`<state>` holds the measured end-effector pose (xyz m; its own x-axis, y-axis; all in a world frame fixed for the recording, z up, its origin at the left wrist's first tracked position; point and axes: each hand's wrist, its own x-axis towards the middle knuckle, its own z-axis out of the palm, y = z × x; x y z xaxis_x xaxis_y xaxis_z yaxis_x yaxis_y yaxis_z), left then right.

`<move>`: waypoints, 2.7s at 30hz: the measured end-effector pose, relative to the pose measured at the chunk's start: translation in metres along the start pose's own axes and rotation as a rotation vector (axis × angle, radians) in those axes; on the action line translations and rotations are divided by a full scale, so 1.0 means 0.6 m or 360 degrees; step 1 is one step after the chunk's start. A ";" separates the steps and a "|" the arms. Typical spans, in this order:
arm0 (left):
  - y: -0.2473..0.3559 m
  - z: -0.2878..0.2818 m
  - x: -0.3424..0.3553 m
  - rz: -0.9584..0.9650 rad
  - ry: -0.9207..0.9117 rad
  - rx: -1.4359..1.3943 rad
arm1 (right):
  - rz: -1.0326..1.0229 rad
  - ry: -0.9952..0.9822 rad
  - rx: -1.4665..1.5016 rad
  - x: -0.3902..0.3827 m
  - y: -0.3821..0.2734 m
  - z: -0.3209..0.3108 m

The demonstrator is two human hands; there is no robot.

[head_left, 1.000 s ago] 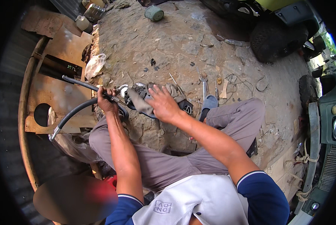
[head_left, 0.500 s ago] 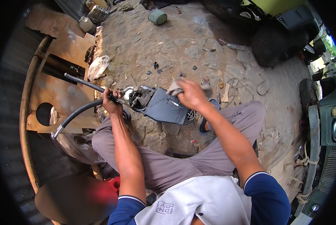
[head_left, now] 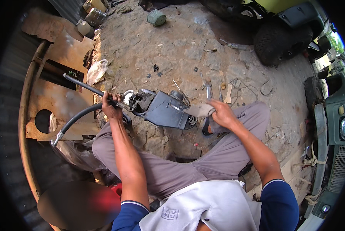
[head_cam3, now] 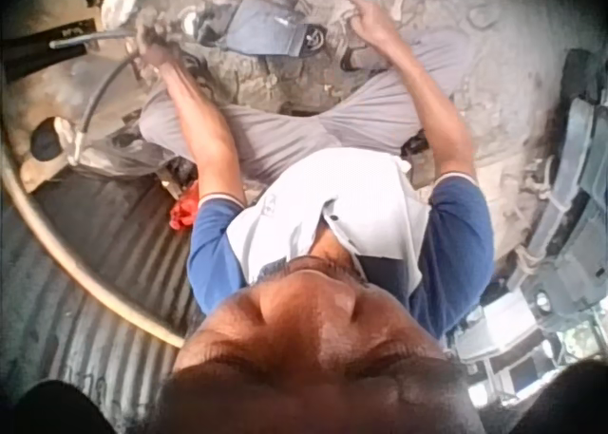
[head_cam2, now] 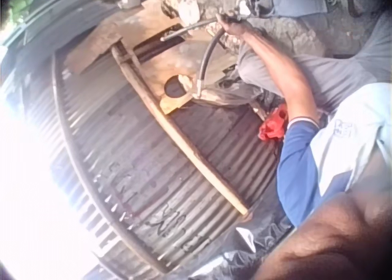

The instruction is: The person uses a screwdriver to remove screws from a black plastic blower unit, detaches the housing parts, and uses a cloth to wipe down various sections and hoses.

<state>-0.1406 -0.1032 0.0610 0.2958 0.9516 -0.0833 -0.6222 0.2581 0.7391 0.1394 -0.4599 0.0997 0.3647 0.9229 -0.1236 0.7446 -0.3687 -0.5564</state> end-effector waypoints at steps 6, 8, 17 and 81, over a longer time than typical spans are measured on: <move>0.007 -0.011 0.002 0.0029 -0.0032 0.0037 | -0.0095 0.0100 0.0107 0.130 -0.193 0.027; -0.007 0.002 0.008 -0.0013 -0.0017 0.0011 | -0.0623 0.0204 -0.0017 0.155 -0.195 0.125; 0.006 0.006 -0.015 0.0044 0.0095 0.0008 | -0.0749 0.0194 -0.0415 -0.028 -0.089 0.102; -0.050 0.044 -0.030 0.0223 0.0443 0.0080 | 0.0178 -0.0115 0.0215 -0.016 -0.107 0.045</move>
<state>-0.1082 -0.1326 0.0583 -0.0044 0.9882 -0.1530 -0.6043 0.1192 0.7878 0.0732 -0.4420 0.1145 0.3963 0.8844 -0.2466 0.6181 -0.4556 -0.6406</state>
